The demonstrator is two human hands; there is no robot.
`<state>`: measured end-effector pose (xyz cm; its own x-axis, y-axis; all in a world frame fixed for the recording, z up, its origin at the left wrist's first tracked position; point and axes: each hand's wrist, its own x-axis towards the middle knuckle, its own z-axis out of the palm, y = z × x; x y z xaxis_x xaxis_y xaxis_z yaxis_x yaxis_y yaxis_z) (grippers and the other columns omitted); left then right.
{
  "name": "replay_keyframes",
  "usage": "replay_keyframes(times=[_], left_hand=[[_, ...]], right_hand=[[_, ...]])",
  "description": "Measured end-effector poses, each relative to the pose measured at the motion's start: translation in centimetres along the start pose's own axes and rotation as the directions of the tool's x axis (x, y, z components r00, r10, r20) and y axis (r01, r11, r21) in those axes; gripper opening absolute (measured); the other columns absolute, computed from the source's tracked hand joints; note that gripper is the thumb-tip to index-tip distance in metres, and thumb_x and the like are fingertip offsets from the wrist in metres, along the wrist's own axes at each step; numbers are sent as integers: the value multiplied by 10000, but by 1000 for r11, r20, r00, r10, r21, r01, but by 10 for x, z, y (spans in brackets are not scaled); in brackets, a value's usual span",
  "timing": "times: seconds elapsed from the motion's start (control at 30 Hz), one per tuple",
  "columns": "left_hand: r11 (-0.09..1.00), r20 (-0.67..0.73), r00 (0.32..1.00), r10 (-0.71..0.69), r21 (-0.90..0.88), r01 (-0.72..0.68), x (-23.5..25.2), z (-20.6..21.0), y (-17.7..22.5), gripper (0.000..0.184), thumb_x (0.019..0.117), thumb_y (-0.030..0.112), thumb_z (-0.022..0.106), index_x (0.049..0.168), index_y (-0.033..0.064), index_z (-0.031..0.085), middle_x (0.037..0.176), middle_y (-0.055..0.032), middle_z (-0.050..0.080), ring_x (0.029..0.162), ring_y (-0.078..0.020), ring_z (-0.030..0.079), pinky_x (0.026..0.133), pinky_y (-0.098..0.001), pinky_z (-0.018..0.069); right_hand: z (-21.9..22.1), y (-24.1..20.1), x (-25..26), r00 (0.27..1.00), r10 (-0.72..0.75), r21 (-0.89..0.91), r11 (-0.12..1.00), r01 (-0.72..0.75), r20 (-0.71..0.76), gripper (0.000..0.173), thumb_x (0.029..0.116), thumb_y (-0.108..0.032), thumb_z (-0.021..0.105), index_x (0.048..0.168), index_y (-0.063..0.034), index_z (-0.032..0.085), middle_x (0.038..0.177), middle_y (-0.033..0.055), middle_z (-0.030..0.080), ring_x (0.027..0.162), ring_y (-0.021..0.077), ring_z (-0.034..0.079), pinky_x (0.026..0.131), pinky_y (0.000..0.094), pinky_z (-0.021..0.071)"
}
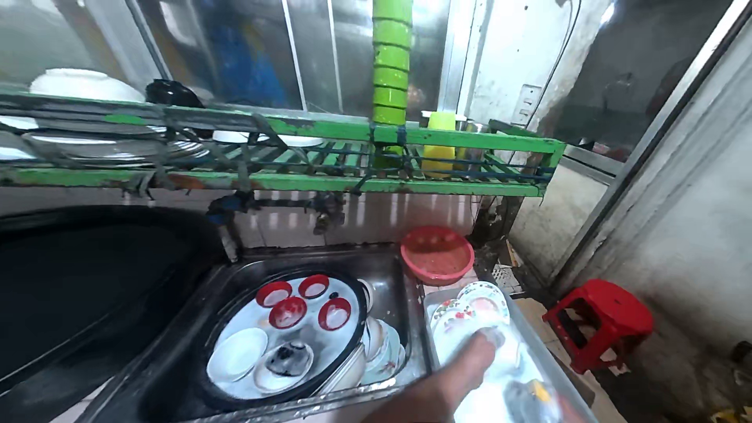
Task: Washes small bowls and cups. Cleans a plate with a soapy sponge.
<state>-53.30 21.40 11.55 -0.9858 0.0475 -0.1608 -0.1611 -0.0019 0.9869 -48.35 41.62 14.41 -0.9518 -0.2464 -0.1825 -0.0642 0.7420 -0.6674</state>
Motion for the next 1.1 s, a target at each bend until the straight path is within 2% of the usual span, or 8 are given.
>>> replay_keyframes(times=[0.1,0.17,0.37,0.53,0.7,0.83,1.0,1.1], left_hand=[[989,17,999,-29,-143,31,-36,2,20,385,1024,158,578,1365,-20,560,1271,-188,639,1144,-248,628,1001,-449,517],[999,45,998,34,-28,-33,-64,14,32,374,1002,71,559,1353,-57,539,1206,-196,661,1084,-234,652,967,-421,537],[952,100,988,121,271,-144,-99,-4,58,391,1048,126,531,1360,-107,563,1283,-300,636,1219,-371,624,1093,-499,454],[956,-50,991,122,274,-104,-90,-30,55,301,1015,84,539,1238,-106,607,1120,-247,688,1068,-311,674,988,-476,518],[978,2,1000,8,-209,-7,-90,-33,50,376,979,38,600,1325,-97,540,1149,-161,663,1023,-172,648,941,-366,537],[990,192,972,-136,-16,141,-80,-37,58,386,952,57,660,1306,-53,554,1138,-145,664,1010,-188,649,930,-402,542],[945,-112,987,-111,-319,70,-76,-18,54,356,1005,75,581,1333,-57,537,1126,-157,671,1001,-185,661,915,-390,551],[884,-286,956,-72,-463,-72,-67,-5,50,326,1038,53,489,1341,-62,519,1109,-144,651,966,-155,637,872,-353,545]], right_hand=[[11,-11,-2,881,-179,200,936,289,-437,715,873,-130,739,1414,200,410,1355,347,561,1272,337,583,1113,411,465],[25,-29,2,799,-305,124,898,423,-519,694,870,-195,745,1358,212,466,1319,347,588,1246,353,601,1106,434,472],[3,-57,58,967,115,500,866,16,-229,597,963,-90,635,1499,46,410,1389,277,564,1258,338,580,1061,512,477],[37,-93,31,893,-284,203,907,368,-350,679,839,-182,785,1356,172,521,1292,307,637,1206,373,642,1070,508,499],[5,-71,61,985,42,624,777,75,-170,636,940,-36,634,1513,34,367,1391,249,553,1226,280,589,1026,462,507],[-3,-102,41,967,-172,227,950,213,-188,625,869,-229,764,1389,44,550,1267,216,672,1196,305,648,1060,507,502],[10,-78,50,942,-128,316,921,229,-310,665,856,-94,755,1412,140,476,1293,310,624,1216,366,623,1080,504,480],[40,-81,41,859,-254,187,912,366,-445,642,895,-211,739,1371,160,519,1305,302,636,1225,371,638,1092,499,485]])
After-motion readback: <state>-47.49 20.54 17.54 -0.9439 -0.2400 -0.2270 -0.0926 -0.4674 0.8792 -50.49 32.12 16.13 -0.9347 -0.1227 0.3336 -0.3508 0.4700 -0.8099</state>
